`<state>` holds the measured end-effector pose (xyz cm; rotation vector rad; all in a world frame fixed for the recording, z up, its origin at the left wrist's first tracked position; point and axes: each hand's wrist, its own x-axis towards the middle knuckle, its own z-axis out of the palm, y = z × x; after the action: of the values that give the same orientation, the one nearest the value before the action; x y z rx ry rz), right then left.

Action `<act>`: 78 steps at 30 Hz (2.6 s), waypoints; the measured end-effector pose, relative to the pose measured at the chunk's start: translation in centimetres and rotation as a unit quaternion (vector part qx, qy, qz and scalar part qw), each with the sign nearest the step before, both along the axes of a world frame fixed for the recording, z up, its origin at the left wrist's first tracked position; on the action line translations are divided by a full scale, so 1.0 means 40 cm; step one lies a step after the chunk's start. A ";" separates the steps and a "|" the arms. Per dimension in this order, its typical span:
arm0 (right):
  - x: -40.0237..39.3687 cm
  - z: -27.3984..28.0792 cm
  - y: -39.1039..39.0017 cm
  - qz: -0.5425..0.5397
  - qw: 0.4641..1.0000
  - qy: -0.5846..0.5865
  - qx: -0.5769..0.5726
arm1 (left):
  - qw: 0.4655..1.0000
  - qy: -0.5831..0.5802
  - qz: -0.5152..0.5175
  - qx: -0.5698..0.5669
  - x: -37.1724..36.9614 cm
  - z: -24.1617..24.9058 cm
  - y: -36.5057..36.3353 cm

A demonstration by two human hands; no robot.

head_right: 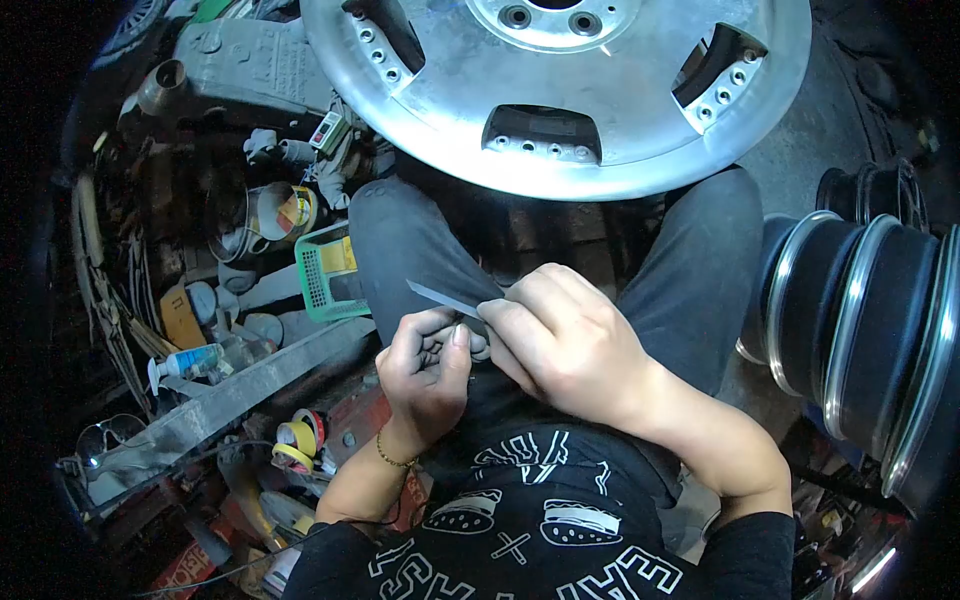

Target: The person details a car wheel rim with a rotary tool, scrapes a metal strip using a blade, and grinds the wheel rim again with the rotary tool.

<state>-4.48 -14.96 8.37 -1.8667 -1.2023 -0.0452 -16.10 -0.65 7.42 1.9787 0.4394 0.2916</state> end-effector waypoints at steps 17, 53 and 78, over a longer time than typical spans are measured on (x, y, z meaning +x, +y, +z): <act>-0.014 0.001 -0.009 0.024 0.998 -0.045 -0.040 | 0.999 -0.002 0.022 -0.027 -0.013 -0.017 0.001; -0.033 0.008 0.018 0.014 0.995 -0.067 -0.076 | 0.999 0.023 0.048 -0.002 -0.015 -0.007 0.012; -0.003 0.025 0.013 -0.098 0.995 -0.018 0.016 | 0.991 -0.070 -0.001 -0.112 -0.052 0.004 0.037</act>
<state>-4.59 -14.46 9.36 -1.9566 -1.0328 -0.2054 -18.17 0.82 7.59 1.7270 0.3647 0.3611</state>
